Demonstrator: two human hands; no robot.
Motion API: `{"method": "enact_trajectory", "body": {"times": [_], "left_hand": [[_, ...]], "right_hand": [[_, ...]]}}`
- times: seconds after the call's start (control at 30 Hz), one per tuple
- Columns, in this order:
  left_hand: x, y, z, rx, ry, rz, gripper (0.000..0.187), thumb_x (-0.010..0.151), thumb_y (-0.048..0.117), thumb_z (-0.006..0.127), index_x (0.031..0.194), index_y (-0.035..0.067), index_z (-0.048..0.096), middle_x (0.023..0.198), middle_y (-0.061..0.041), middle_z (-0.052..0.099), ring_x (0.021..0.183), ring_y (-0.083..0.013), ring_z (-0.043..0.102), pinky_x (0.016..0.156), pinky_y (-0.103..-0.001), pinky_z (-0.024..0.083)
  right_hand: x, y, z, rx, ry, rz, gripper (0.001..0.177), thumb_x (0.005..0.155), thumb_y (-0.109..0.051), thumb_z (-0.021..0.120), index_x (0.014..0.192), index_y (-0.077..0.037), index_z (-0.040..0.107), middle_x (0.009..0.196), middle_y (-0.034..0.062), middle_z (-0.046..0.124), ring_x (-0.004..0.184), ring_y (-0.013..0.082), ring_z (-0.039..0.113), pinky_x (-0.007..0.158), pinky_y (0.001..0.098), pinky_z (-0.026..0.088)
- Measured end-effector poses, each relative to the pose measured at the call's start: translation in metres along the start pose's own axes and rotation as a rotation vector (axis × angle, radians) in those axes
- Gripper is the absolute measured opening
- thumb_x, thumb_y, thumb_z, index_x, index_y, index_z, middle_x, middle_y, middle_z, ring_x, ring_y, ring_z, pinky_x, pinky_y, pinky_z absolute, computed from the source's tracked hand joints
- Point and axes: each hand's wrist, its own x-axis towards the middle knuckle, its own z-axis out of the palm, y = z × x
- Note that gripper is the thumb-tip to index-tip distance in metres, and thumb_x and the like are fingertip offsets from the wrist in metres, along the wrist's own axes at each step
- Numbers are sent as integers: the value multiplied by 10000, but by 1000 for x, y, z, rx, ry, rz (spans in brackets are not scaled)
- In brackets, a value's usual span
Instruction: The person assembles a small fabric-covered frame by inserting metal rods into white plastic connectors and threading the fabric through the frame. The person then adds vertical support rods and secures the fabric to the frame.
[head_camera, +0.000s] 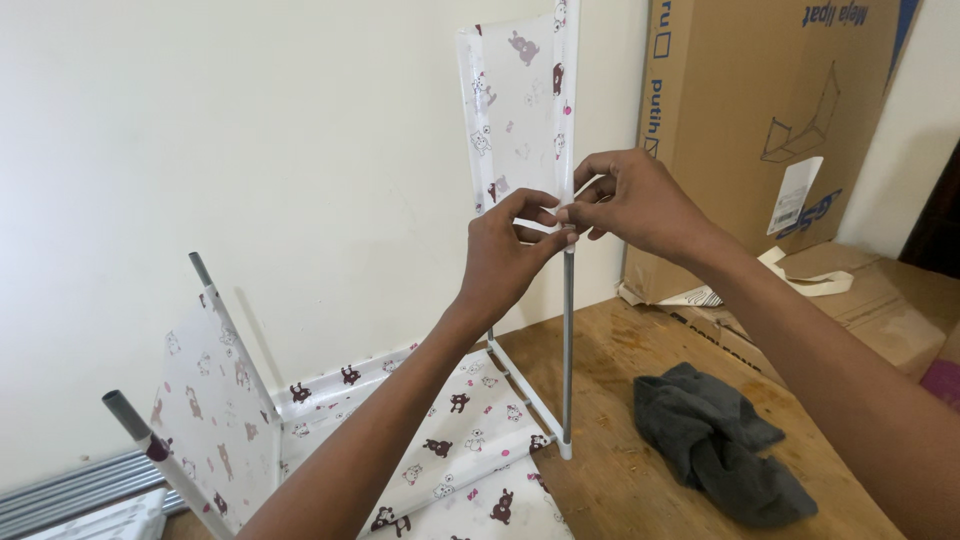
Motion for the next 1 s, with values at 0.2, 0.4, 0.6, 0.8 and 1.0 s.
{"method": "enact_trajectory", "body": {"times": [0.2,0.4,0.6,0.8,1.0], "left_hand": [[-3,1,-1,-27,-20,26,328,856,116,803,1135,-19,697,948,-117,763,862,-184,813,710,-252,656],[-6,-40,5,-68,153,-22,227,1002,170,624,1111,-20,685,945,-148,766,830,-178,800,702,-273,642],[44,-139,-16,94,564,-303,325,1029,186,496,1263,23,652,1235,-140,718,1101,-240,700,940,-366,544],[85,-209,-41,238,212,-430,484,993,243,572,1441,64,524,1331,-124,652,1198,-290,603,1007,-406,478],[93,-213,-25,410,241,-687,328,975,354,599,1240,184,693,1140,-24,747,1092,-242,687,974,-450,478]], "right_hand": [[-5,-1,0,19,-3,11,209,883,-147,736,953,37,668,825,124,787,745,155,772,654,288,623],[-10,-1,4,23,-30,26,208,853,-120,764,976,37,706,805,131,787,729,172,762,661,295,620],[-16,0,15,-67,-23,70,193,817,-100,782,959,15,720,785,112,785,709,147,745,666,293,613],[-18,4,18,-64,-29,123,191,805,-105,800,929,19,724,758,104,774,668,152,718,644,296,595],[-20,6,23,-128,-77,184,187,786,-126,815,887,15,745,749,98,754,673,146,723,667,293,602]]}}
